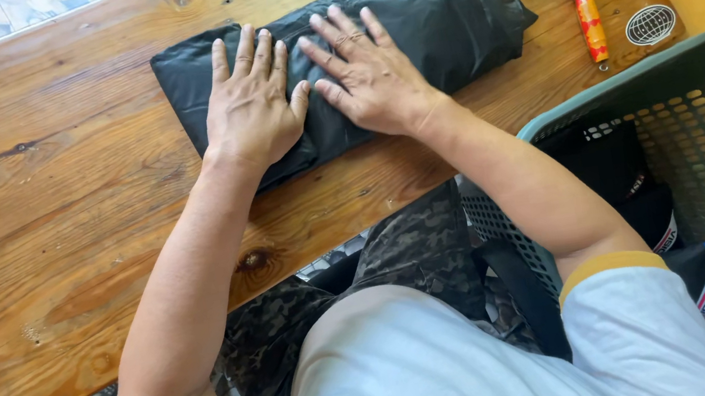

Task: The person zips up a small black pouch and places it into a basket. They then retrieve a large black tarp, unfold it on a wooden table, and use a feather duster to clean the surface. Finally, the person folds the tarp neatly into a compact rectangular shape.

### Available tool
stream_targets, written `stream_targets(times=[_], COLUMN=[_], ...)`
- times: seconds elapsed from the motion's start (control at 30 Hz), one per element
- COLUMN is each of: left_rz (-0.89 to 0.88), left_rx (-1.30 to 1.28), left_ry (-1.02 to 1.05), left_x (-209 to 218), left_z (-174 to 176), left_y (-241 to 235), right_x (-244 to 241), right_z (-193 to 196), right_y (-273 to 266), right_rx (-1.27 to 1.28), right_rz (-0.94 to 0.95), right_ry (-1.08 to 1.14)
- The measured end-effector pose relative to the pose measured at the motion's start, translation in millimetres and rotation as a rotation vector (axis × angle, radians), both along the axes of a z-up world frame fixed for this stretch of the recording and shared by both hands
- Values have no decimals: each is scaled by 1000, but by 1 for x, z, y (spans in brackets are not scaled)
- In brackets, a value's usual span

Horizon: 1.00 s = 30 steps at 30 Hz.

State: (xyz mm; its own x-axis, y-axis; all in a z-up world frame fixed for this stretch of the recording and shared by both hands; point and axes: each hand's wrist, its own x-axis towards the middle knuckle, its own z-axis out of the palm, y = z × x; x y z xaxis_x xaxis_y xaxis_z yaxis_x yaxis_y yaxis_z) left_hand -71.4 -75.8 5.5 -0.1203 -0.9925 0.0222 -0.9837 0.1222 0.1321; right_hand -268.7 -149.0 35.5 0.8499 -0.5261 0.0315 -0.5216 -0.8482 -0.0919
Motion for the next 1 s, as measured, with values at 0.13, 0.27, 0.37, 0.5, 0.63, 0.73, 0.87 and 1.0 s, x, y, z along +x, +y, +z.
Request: stream_targets(times=[0.13, 0.27, 0.37, 0.5, 0.63, 0.73, 0.87, 1.0], left_rz=[11, 11, 18, 19, 9, -38, -147, -114], left_rx=[-13, 40, 42, 33, 27, -90, 116, 150], left_ry=[3, -29, -20, -19, -74, -346, 57, 19], left_x=[-1, 0, -1, -2, -1, -2, -13, -20], left_z=[-1, 6, 5, 4, -2, 3, 37, 41], left_y=[-1, -1, 0, 1, -6, -11, -16, -12], right_x=[-29, -55, -60, -65, -65, -64, -66, -68], right_z=[0, -10, -16, -26, -30, -33, -33, -32], right_y=[-43, -74, -77, -80, -84, -84, -85, -90], right_rx=[8, -79, -38, -12, -17, 18, 24, 114], right_rz=[-113, -163, -200, -196, -197, -215, -213, -226], right_ry=[69, -10, -51, -113, -150, -140, -161, -218])
